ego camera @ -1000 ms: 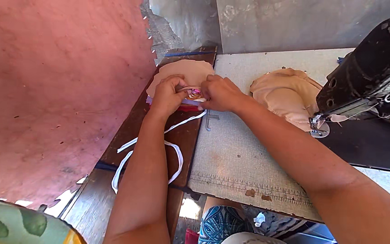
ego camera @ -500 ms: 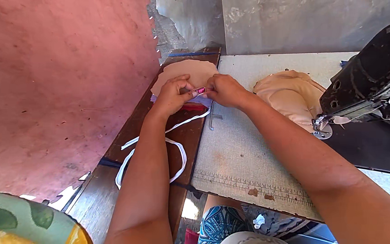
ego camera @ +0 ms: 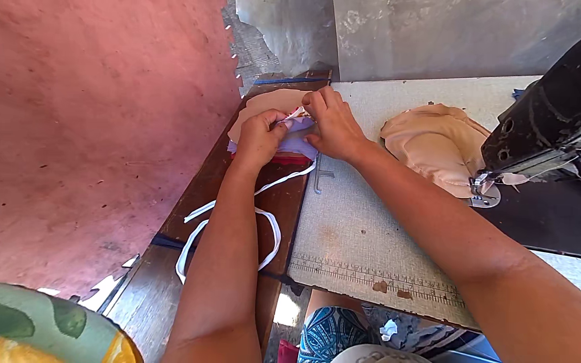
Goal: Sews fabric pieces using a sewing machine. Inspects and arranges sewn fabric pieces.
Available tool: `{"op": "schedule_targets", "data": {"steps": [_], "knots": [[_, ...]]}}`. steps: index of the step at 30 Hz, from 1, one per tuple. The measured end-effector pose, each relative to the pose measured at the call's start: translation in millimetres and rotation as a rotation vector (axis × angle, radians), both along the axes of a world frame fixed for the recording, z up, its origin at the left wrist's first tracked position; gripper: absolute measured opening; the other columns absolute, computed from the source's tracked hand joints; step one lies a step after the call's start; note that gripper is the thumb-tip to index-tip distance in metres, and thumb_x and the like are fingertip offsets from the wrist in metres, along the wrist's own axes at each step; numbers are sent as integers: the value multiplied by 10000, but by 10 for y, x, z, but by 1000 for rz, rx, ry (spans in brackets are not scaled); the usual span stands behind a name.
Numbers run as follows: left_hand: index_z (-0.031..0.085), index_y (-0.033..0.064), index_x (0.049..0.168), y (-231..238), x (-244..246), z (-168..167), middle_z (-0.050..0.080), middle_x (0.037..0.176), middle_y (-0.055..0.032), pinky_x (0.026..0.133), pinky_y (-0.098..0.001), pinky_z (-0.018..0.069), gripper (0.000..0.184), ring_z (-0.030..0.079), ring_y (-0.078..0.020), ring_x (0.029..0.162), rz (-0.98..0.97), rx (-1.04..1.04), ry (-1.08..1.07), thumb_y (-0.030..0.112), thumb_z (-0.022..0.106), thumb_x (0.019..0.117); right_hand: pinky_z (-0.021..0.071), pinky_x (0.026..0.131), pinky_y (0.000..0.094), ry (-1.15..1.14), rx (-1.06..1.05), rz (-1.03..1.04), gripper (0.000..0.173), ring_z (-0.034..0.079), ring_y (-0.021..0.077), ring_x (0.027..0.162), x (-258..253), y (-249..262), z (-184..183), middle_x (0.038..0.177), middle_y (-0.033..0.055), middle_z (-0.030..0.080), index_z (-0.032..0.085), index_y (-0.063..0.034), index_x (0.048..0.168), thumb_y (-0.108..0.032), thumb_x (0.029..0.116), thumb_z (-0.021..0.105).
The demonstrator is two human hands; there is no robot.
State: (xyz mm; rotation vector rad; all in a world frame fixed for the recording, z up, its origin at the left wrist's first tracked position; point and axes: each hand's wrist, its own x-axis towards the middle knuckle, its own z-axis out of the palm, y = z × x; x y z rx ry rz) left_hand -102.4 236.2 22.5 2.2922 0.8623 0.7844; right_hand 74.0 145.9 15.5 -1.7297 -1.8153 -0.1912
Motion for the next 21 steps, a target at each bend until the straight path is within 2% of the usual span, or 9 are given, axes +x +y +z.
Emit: {"op": "schedule_targets", "data": {"steps": [2,4,7,9,10,13,16,21], "knots": [[726,67,1101,2,5,-5,725,1015,-86,872,-404,518,192,669,-155,919,14,-7,-6,217,632,1026,479,867,589,-77,70,-14,652,552,469,1204,-2,36,-65,1300,260,565,562,-22,1348,-116,763,835],[729,71,1085,1,14,-18,726,1005,-76,864,-394,523,181,670,-146,909,24,2,-12,216,644,1018,480,830,570,-131,128,-27,574,571,461,1158,-16,67,-110,1232,256,580,586,-6,1259,-128,757,837],[733,60,1079,3,16,-20,730,1027,-85,872,-405,524,184,674,-155,922,18,6,-17,209,645,1015,484,831,564,-204,165,5,330,594,458,1100,-25,70,-135,1101,252,604,638,25,1075,-149,830,775],[736,58,1081,9,18,-29,730,1015,-82,876,-407,525,185,674,-156,924,27,-2,-21,198,636,1015,457,835,541,-279,189,69,142,601,415,1034,-8,71,-165,1019,209,619,678,-11,958,-135,890,690],[734,59,1075,9,25,-34,725,986,-78,861,-402,523,182,669,-151,903,39,-6,-26,197,632,1016,446,834,534,-310,191,87,113,600,404,1024,-3,72,-177,1011,199,619,684,-26,939,-131,905,667],[732,64,1065,-11,55,-27,722,983,-75,872,-403,515,178,667,-148,919,84,-21,-39,197,623,1019,440,832,529,-346,190,96,109,594,398,1009,8,80,-189,993,188,608,702,-41,940,-140,908,665],[729,60,1058,-37,76,-18,719,981,-76,867,-404,514,186,666,-158,916,120,-32,-47,211,626,1020,438,832,528,-407,160,71,144,592,398,1019,-4,96,-204,1014,191,612,724,-36,996,-143,943,644],[727,63,1063,-34,65,-18,718,977,-78,867,-426,507,206,664,-169,919,111,-34,-43,240,630,1023,440,826,518,-433,157,47,165,598,389,1014,-35,131,-190,997,189,611,708,-11,955,-99,969,569]]}}
